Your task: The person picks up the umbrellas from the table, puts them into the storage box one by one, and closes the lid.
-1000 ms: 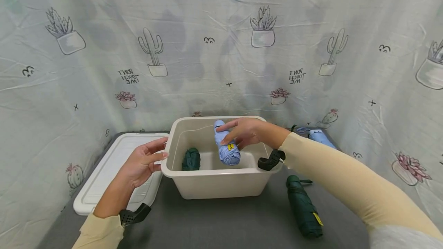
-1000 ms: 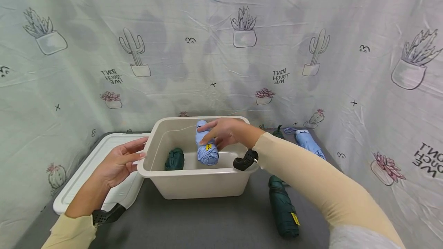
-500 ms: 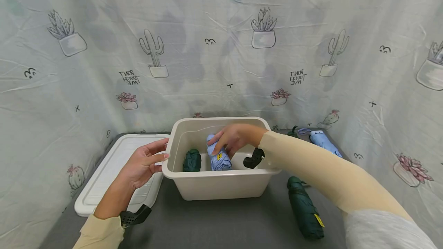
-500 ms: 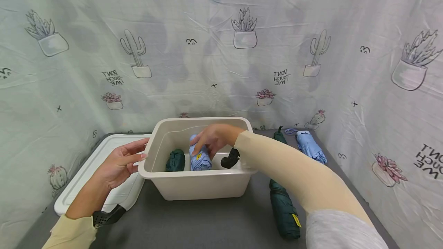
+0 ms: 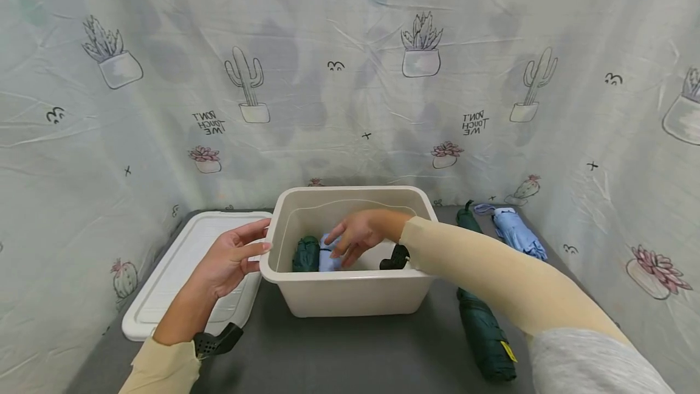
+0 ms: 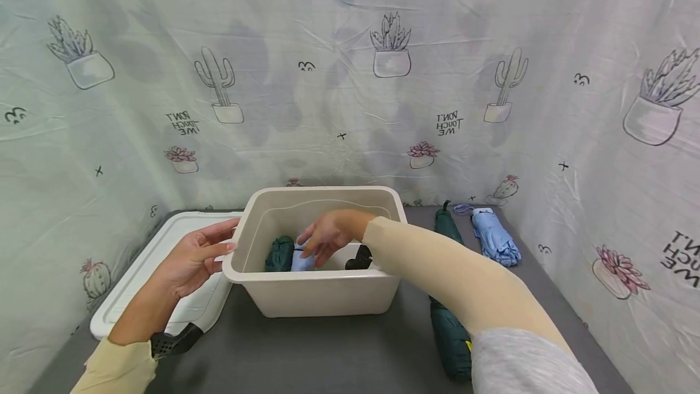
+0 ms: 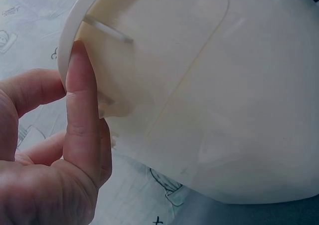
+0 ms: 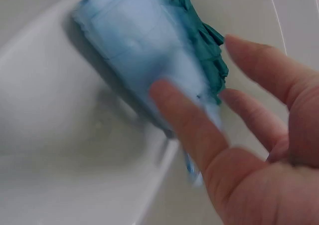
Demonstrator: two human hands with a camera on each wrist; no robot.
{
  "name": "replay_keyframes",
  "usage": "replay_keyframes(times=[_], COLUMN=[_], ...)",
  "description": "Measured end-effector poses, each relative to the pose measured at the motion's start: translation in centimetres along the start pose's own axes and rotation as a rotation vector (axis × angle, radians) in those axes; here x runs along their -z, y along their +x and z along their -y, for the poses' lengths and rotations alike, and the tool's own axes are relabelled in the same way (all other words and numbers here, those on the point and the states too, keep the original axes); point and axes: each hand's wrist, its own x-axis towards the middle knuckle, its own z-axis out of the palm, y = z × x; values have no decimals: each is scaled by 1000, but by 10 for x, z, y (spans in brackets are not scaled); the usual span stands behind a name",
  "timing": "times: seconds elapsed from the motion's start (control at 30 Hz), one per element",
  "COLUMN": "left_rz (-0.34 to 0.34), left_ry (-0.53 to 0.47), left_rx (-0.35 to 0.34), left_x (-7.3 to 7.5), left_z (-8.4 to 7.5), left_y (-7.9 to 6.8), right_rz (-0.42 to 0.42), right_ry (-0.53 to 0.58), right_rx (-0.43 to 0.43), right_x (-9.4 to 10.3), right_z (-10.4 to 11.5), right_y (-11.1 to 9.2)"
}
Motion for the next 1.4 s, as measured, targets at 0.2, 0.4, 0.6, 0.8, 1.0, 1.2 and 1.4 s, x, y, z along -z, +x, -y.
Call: replay_keyframes(times=[0.2,0.4,0.6,0.8,1.0,1.2,1.4], left_rz=[-9,-8,1,-1,-7,-1,-5], left_ry=[2,3,2,17,23,16,13], left_rx=[-4,-2,-14,-9,-5,-1,-2], left_x=[0,2,6,5,4,3,1], left_z=[-2,-2,1,2,1,1,1], left_y=[0,-1,-2,-2,-2,-1,0], right_rz=[22,48,60,9,-66,-108,-220], right_ry=[-8,14,22,-25,-55,-29,5], right_rx=[23,28,79,141,236,348,473], right_x=[4,7,12,21,33,38,39], right_z=[0,5,11,10,4,-9,-23], right_y=[-5,-13,-26,-47,-73,-102,-123])
